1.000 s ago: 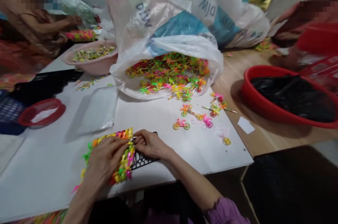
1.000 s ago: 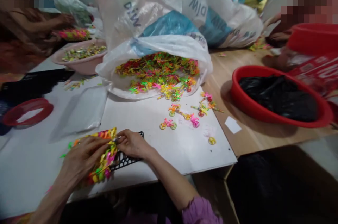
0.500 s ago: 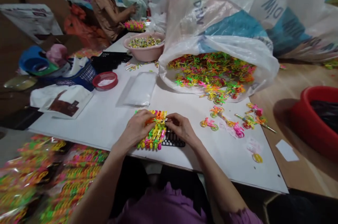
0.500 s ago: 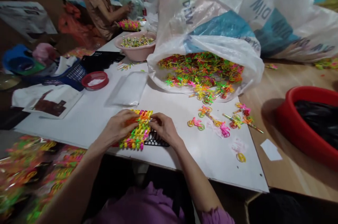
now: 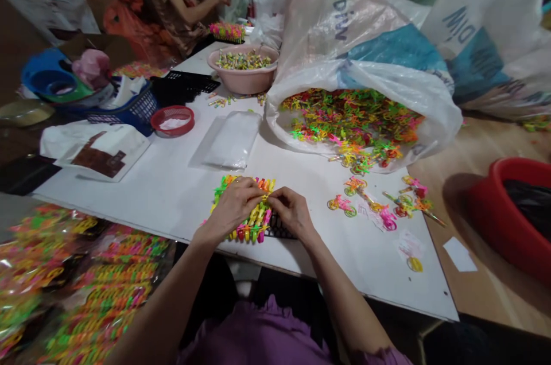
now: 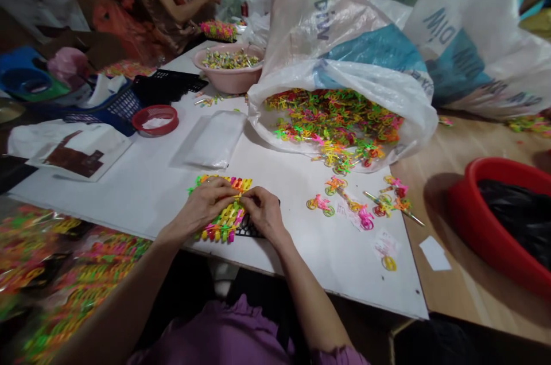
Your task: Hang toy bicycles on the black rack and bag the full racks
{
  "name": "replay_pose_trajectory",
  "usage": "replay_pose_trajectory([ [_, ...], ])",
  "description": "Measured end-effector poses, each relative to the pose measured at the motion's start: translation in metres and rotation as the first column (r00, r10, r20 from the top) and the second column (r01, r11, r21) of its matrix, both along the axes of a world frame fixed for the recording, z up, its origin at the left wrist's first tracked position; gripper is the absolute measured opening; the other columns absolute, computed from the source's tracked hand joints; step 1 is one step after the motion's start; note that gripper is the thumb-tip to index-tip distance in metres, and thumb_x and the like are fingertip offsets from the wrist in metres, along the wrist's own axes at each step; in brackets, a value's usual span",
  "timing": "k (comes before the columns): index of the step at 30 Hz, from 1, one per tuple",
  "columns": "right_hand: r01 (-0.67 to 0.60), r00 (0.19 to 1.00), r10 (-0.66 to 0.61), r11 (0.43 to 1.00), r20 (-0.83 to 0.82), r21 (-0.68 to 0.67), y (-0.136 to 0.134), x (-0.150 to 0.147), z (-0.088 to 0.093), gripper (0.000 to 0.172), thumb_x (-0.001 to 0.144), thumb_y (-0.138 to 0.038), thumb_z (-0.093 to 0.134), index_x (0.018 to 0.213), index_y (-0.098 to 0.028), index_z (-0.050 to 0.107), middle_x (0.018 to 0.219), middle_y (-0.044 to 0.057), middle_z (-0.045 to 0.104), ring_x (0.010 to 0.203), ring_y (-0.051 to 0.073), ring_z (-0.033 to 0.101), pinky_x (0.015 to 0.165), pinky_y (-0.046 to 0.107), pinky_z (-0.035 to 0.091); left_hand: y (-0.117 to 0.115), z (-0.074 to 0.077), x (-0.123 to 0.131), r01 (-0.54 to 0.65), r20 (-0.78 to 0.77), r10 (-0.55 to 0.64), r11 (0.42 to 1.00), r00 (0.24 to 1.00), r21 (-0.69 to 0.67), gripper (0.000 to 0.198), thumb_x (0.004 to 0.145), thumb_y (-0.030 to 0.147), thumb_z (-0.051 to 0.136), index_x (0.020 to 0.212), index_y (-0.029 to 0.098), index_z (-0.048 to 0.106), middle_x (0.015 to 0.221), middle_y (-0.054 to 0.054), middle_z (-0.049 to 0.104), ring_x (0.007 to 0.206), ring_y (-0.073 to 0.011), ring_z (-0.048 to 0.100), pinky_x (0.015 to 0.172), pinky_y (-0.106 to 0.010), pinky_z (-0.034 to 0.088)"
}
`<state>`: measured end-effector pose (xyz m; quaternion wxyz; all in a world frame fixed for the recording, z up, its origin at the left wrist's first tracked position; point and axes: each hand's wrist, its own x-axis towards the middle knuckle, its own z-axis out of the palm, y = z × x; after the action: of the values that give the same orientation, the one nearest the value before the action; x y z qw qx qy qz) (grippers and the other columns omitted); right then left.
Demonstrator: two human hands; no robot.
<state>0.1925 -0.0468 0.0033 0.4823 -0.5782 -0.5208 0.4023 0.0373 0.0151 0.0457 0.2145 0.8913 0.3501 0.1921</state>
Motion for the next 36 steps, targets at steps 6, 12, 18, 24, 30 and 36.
replay_pose_trajectory([
  [6,0.016,0.982,-0.032,0.996,0.184,0.089,-0.008,0.027,0.008,0.019,0.081,-0.032,0.056,0.091,-0.018,0.064,0.078,0.0,0.063,0.07,0.012,0.056,0.064,0.022,0.043,0.002,-0.005,-0.006,0.025,-0.04,-0.021,0.995,0.999,0.098,0.031,0.086,0.04,0.044,0.092,0.021,0.068,0.093,-0.006,0.063,0.088,-0.0194,0.057,0.08,-0.033,0.045],
  [12,0.479,0.595,-0.287,0.877,0.751,-0.044,-0.038,0.167,0.035,0.026,0.084,-0.025,0.048,0.099,-0.014,0.065,0.098,0.011,0.063,0.084,0.018,0.06,0.074,0.027,0.044,0.006,-0.002,-0.012,-0.049,-0.018,0.051,0.992,0.999,0.116,0.038,0.084,0.049,0.045,0.101,0.021,0.065,0.102,-0.005,0.062,0.096,-0.0205,0.057,0.085,-0.034,0.045],
  [18,0.522,0.269,0.128,0.813,0.955,-0.256,-0.03,0.212,0.019,0.028,0.085,-0.027,0.045,0.092,-0.01,0.067,0.097,0.018,0.06,0.09,0.026,0.059,0.068,0.03,0.042,-0.01,0.003,0.016,0.053,-0.068,-0.047,0.996,0.997,0.079,0.025,0.088,0.033,0.046,0.094,0.017,0.065,0.095,-0.005,0.064,0.091,-0.0176,0.056,0.085,-0.033,0.044],
  [24,0.445,0.705,-0.294,0.892,0.646,-0.079,-0.038,0.155,0.039,0.026,0.075,-0.038,0.061,0.087,-0.015,0.064,0.072,0.003,0.06,0.062,0.014,0.052,0.057,0.024,0.037,-0.01,-0.005,0.02,0.032,-0.082,-0.023,0.992,0.996,0.119,0.023,0.09,0.029,0.045,0.09,0.019,0.065,0.089,-0.004,0.066,0.086,-0.0162,0.058,0.081,-0.03,0.044],
  [30,0.111,0.99,-0.123,0.982,-0.069,-0.152,-0.04,0.043,0.005,0.028,0.064,-0.041,0.067,0.069,-0.015,0.057,0.055,-0.004,0.047,0.05,0.009,0.039,0.048,0.021,0.032,-0.009,-0.006,0.021,0.022,-0.122,0.0,0.984,0.993,0.179,0.019,0.089,0.026,0.047,0.09,0.018,0.064,0.088,-0.004,0.065,0.084,-0.0162,0.058,0.078,-0.029,0.044],
  [36,0.094,0.994,-0.097,0.994,-0.049,-0.051,-0.026,0.025,-0.005,0.017,0.076,-0.032,0.053,0.073,-0.017,0.057,0.062,-0.002,0.056,0.057,0.011,0.05,0.056,0.021,0.039,-0.017,-0.007,0.021,-0.002,-0.107,0.025,0.977,0.994,0.215,0.017,0.089,0.024,0.046,0.089,0.016,0.062,0.086,-0.004,0.062,0.084,-0.0172,0.056,0.08,-0.031,0.044],
])
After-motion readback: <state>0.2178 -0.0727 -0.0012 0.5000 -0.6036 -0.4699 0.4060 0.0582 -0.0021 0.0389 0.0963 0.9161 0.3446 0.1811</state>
